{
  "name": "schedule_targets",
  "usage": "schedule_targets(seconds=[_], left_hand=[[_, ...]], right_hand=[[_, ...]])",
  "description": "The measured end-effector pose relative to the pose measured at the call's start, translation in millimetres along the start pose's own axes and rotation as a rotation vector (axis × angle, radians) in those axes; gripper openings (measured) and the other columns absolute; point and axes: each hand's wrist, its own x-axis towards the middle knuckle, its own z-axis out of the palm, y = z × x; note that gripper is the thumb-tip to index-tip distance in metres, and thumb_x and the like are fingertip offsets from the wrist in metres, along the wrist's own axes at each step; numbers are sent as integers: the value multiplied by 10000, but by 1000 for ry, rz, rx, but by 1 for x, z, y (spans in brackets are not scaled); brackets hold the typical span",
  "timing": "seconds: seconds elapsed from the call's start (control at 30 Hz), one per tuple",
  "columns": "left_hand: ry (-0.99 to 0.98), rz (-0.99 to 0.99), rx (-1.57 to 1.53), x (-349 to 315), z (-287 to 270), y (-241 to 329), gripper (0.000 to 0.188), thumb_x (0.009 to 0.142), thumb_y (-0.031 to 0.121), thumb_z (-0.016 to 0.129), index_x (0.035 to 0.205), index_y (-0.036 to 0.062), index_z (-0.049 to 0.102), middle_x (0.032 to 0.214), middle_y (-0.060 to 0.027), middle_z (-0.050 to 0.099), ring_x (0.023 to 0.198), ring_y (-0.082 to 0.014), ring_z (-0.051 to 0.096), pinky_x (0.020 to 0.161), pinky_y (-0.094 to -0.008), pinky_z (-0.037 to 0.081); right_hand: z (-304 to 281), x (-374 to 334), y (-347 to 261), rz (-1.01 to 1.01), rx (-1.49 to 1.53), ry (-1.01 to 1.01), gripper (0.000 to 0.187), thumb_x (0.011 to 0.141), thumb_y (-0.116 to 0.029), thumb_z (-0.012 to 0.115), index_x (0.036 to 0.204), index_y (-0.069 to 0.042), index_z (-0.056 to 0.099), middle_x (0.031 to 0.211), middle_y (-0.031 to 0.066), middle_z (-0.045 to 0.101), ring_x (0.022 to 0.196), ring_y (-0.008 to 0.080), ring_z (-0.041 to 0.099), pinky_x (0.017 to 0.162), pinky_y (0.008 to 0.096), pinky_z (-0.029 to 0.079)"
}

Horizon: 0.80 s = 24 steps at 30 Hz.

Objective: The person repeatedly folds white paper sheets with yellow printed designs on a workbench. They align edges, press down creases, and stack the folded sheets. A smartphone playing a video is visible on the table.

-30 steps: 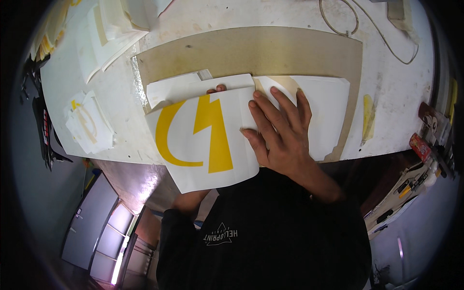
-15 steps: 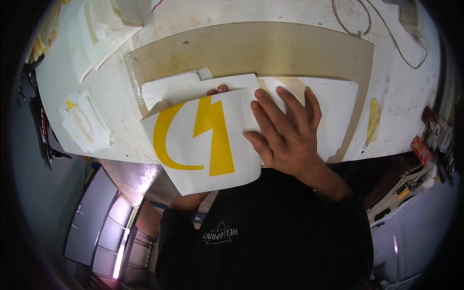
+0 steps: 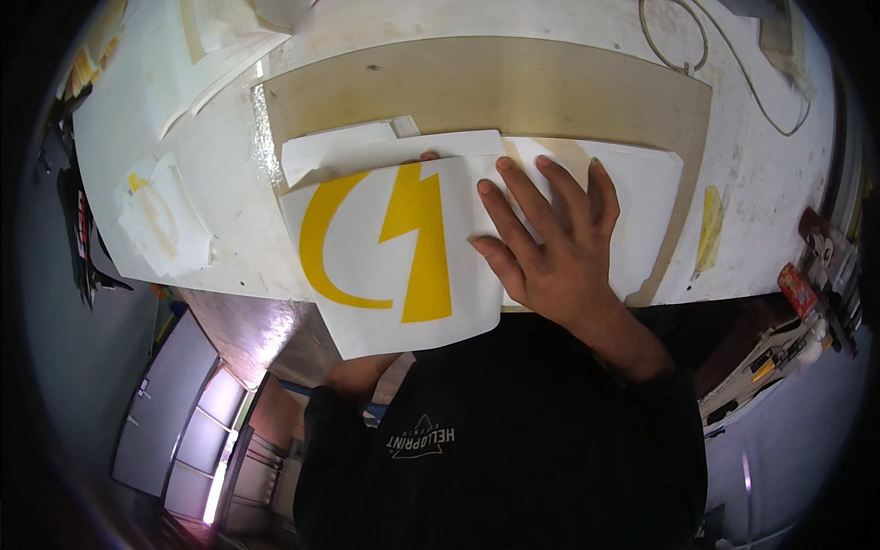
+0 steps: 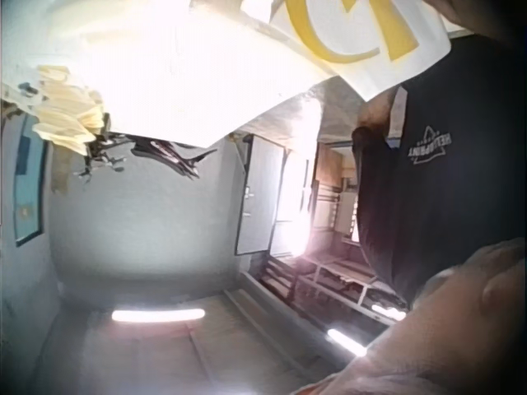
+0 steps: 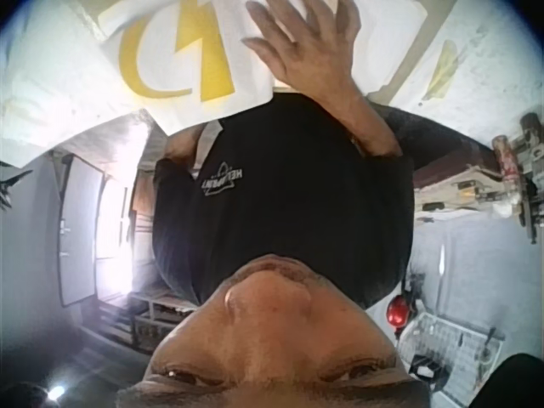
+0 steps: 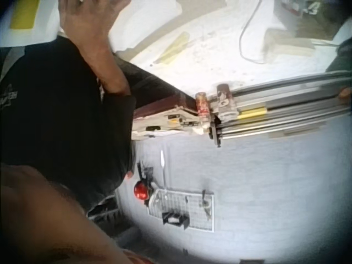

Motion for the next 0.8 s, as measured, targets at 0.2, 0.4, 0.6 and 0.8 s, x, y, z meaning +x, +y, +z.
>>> schedule_targets(seconds=[0.2,0.4,0.6,0.8], left_hand=[[320,-236,35,-44,-39,-57,578,1042,199,580,1552,-21,421,1618,-229,405,1522,-358,361,1256,-473,256],[492,-665,-15,-99,-98,-97,586,1020,72,598,1560,-35,398,1625,-199,407,1502,-312,393,1244,-469,289],[478,-328,194,-67,-123,-69,496,983,54,618,1442,-79,486,1490,-222,543,1359,-336,547,1123,-465,439],[-201,-93,231,-9,-73,-4,591,962,312,690,1491,85,555,1618,-213,418,1532,-386,354,1246,-614,207]], right_hand=[[11,-3,-3,2,-16,33,499,966,-472,676,1425,-278,643,1576,36,474,1467,311,361,1202,639,189],[1,1,-4,-16,-64,-39,505,943,-448,709,1429,-330,639,1601,56,435,1456,329,365,1197,652,181],[-1,0,-6,-20,-92,-53,494,945,-425,719,1422,-321,647,1586,68,453,1438,340,393,1204,648,172],[-2,3,-7,-19,-86,-44,486,944,-400,729,1416,-310,655,1566,74,480,1426,343,415,1209,642,172]])
